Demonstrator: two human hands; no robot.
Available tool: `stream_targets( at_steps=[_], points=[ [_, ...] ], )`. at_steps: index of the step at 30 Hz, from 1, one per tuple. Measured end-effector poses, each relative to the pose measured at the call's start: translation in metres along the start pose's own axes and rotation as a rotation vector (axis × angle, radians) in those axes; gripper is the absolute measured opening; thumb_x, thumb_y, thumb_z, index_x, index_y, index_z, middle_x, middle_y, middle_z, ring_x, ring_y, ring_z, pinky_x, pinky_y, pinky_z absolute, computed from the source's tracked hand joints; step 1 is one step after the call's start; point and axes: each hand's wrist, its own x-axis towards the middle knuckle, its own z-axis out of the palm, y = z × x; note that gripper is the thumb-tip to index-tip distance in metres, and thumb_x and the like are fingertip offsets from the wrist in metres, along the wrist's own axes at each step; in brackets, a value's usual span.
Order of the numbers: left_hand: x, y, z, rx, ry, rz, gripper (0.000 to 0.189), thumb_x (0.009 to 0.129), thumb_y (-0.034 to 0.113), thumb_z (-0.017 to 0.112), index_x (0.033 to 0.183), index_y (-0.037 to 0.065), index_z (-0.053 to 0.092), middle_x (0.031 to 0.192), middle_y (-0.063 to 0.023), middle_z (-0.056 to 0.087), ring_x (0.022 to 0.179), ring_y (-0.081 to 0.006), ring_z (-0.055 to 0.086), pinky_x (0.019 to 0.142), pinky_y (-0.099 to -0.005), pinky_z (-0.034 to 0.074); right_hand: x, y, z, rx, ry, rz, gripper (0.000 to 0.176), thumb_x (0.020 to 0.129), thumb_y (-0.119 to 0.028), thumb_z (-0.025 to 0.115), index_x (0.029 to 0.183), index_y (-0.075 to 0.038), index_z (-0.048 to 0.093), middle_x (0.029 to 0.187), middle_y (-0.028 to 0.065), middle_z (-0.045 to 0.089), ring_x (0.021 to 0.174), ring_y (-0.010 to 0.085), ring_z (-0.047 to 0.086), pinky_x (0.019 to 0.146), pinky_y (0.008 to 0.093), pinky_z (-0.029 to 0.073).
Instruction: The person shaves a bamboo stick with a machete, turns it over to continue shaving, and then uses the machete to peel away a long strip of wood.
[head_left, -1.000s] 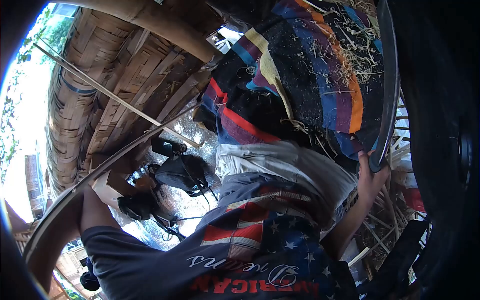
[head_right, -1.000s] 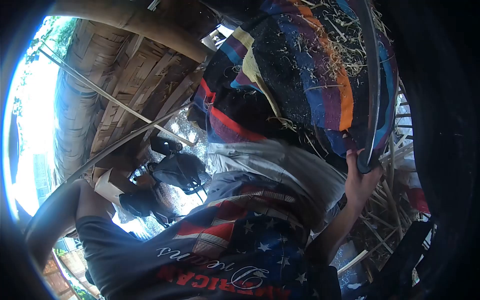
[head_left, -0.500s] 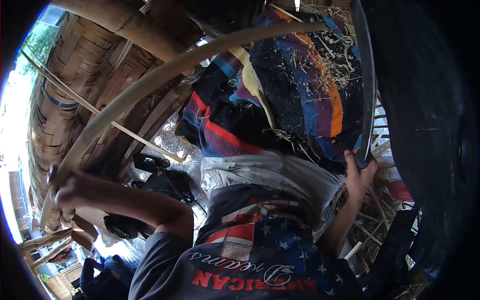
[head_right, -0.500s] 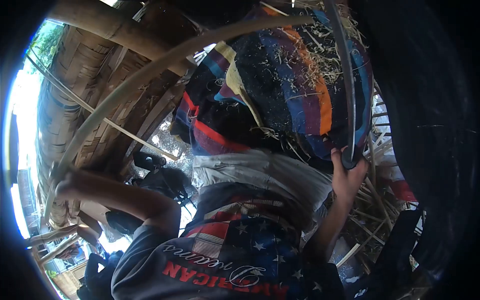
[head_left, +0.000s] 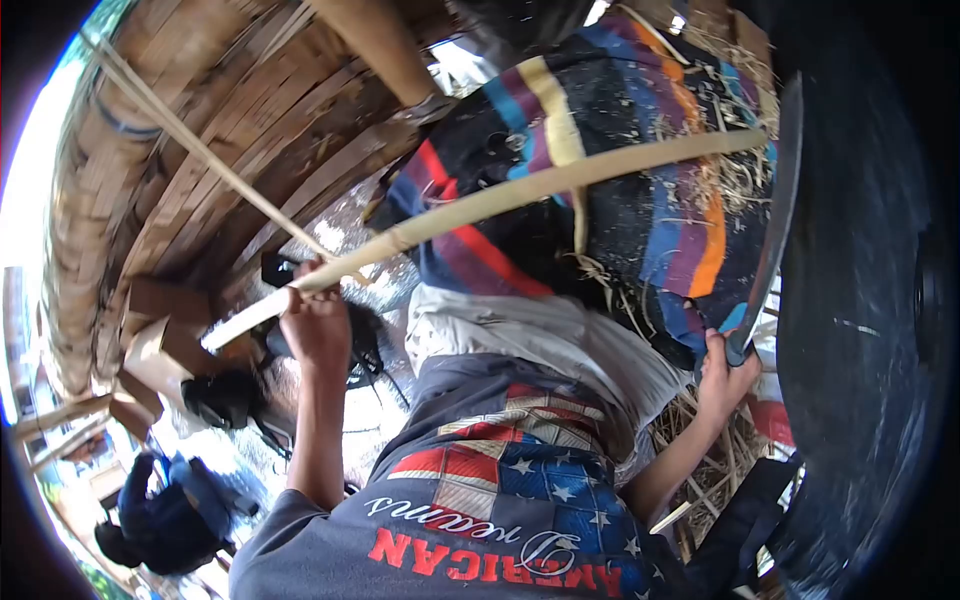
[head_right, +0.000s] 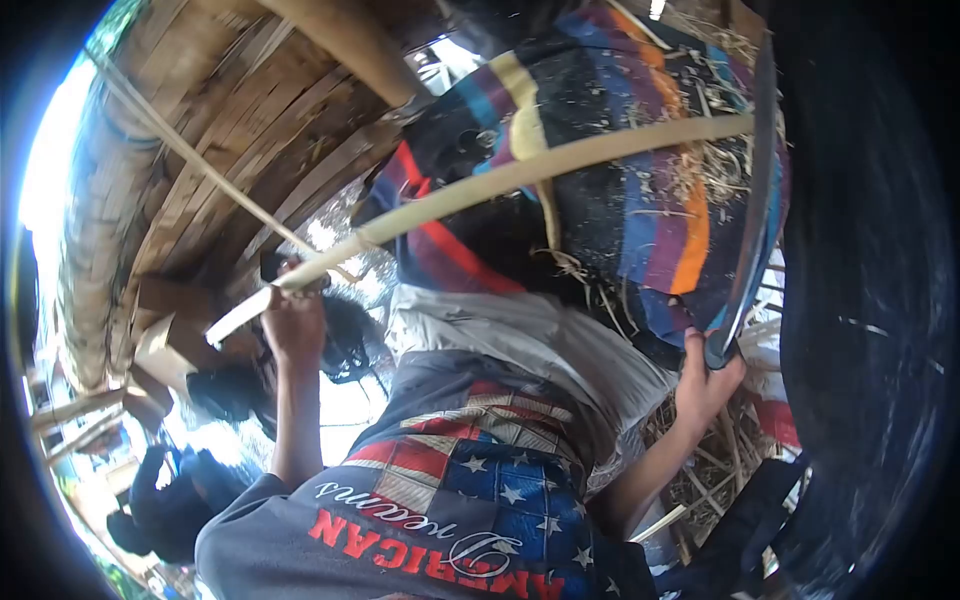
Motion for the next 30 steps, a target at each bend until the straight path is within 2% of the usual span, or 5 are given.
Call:
stream_targets(
  at_steps=[9,12,17,26,30],
  points=[
    [-0.101,0.005,-0.012,-0.011,0.369,-0.795,0.073,0.098,0.041,0.055,0.135,-0.019,0.036,0.133,-0.0346,0.049,0.128,-0.0402,0.05,0.111,-0.0442,0.04,-0.001,-0.018,0.015,0.063,-0.069,-0.057,0.019,0.084,-0.003,0.07,0.075,-0.004,0.054,0.056,-0.0027,0.046,0.045,0.0039,0.039,0.042,0.0217,0.028],
    [-0.109,0.032,0.004,1.003,-0.274,-0.817,0.054,0.099,0.032,0.057,0.118,-0.017,0.05,0.112,-0.0296,0.064,0.1,-0.0298,0.069,0.08,-0.0342,0.058,-0.006,-0.024,0.016,0.054,-0.059,-0.046,0.018,0.085,-0.003,0.07,0.074,-0.004,0.054,0.056,-0.0025,0.046,0.045,0.0042,0.039,0.042,0.0218,0.028],
    [-0.062,0.001,0.043,1.936,-0.973,0.726,0.043,0.094,0.037,0.06,0.111,-0.002,0.06,0.095,-0.0204,0.066,0.086,-0.0355,0.066,0.076,-0.0439,0.051,-0.012,-0.016,0.018,0.022,-0.098,-0.18,0.02,0.083,-0.007,0.071,0.071,-0.002,0.056,0.054,-0.0017,0.045,0.045,0.0064,0.04,0.044,0.0253,0.029],
    [-0.04,-0.019,0.053,1.729,-0.916,-0.497,0.036,0.091,0.032,0.071,0.094,-0.003,0.065,0.065,-0.006,0.063,0.054,-0.0128,0.064,0.046,-0.0292,0.051,-0.025,-0.023,0.014,-0.259,-0.065,-0.201,0.022,0.08,-0.018,0.07,0.077,0.001,0.059,0.066,0.0182,0.057,0.061,0.0377,0.056,0.063,0.0442,0.044],
    [-0.053,-0.015,0.072,1.56,-0.882,-0.636,0.037,0.094,0.031,0.069,0.085,-0.005,0.064,0.059,-0.007,0.065,0.045,-0.0113,0.062,0.041,-0.0233,0.05,-0.03,-0.024,0.023,-0.364,-0.105,-0.231,0.021,0.08,-0.019,0.069,0.078,-0.001,0.059,0.067,0.0191,0.059,0.067,0.0437,0.058,0.066,0.0472,0.045]
  ],
)
